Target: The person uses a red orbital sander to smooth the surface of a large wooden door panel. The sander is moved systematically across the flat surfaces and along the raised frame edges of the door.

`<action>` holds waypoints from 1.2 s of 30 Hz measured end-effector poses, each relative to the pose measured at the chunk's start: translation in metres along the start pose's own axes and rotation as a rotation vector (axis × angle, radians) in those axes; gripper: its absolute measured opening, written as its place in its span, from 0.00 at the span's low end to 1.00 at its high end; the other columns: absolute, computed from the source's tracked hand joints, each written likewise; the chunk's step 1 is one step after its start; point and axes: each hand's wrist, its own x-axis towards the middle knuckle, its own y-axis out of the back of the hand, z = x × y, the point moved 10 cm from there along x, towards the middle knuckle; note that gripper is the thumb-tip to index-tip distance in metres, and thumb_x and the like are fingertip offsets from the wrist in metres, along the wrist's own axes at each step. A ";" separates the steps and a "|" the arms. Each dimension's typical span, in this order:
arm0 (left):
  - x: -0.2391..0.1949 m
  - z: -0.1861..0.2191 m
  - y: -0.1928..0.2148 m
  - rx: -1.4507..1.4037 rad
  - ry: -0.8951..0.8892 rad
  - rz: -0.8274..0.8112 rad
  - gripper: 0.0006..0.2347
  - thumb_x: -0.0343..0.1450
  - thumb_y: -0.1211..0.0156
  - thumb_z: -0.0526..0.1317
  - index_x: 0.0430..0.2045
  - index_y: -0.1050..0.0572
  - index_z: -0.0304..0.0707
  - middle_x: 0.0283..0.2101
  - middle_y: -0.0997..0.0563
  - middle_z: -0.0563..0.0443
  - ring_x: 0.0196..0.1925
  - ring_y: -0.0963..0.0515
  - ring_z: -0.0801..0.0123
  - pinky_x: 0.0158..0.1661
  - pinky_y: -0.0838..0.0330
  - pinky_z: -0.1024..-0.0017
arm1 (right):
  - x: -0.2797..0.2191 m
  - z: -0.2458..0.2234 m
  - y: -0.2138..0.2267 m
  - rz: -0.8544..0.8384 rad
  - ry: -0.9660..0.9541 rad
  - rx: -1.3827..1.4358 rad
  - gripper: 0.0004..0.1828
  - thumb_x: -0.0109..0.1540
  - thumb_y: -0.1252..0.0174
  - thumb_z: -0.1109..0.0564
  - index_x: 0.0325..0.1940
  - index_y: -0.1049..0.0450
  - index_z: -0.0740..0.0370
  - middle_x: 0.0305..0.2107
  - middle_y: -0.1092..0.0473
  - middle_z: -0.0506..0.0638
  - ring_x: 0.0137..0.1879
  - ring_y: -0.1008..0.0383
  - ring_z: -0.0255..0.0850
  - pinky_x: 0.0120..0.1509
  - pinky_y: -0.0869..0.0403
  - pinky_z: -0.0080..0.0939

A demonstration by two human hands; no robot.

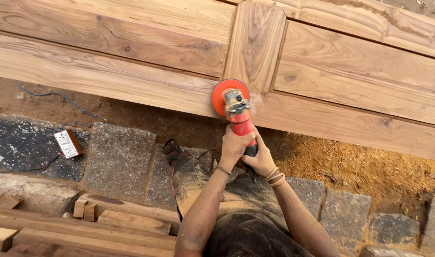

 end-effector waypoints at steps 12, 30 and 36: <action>0.067 -0.018 0.157 -0.241 -0.160 0.075 0.25 0.62 0.27 0.41 0.51 0.29 0.30 0.47 0.20 0.50 0.46 0.19 0.73 0.48 0.24 0.71 | 0.065 -0.079 -0.135 -0.150 0.080 -0.109 0.54 0.49 0.30 0.49 0.77 0.46 0.56 0.42 0.23 0.68 0.51 0.18 0.56 0.54 0.21 0.47; 0.024 -0.008 -0.023 -0.240 -0.070 -0.177 0.30 0.60 0.25 0.43 0.54 0.30 0.28 0.48 0.18 0.45 0.47 0.17 0.70 0.47 0.20 0.70 | 0.014 -0.031 0.015 -0.033 0.056 -0.078 0.56 0.51 0.28 0.47 0.78 0.50 0.54 0.49 0.24 0.65 0.54 0.19 0.55 0.55 0.23 0.49; 0.005 -0.010 -0.073 -0.178 -0.014 -0.234 0.32 0.59 0.24 0.47 0.54 0.30 0.30 0.48 0.17 0.45 0.48 0.16 0.68 0.48 0.20 0.69 | -0.008 0.000 0.057 -0.003 -0.063 -0.103 0.55 0.50 0.29 0.47 0.78 0.48 0.53 0.48 0.23 0.64 0.57 0.21 0.56 0.57 0.23 0.49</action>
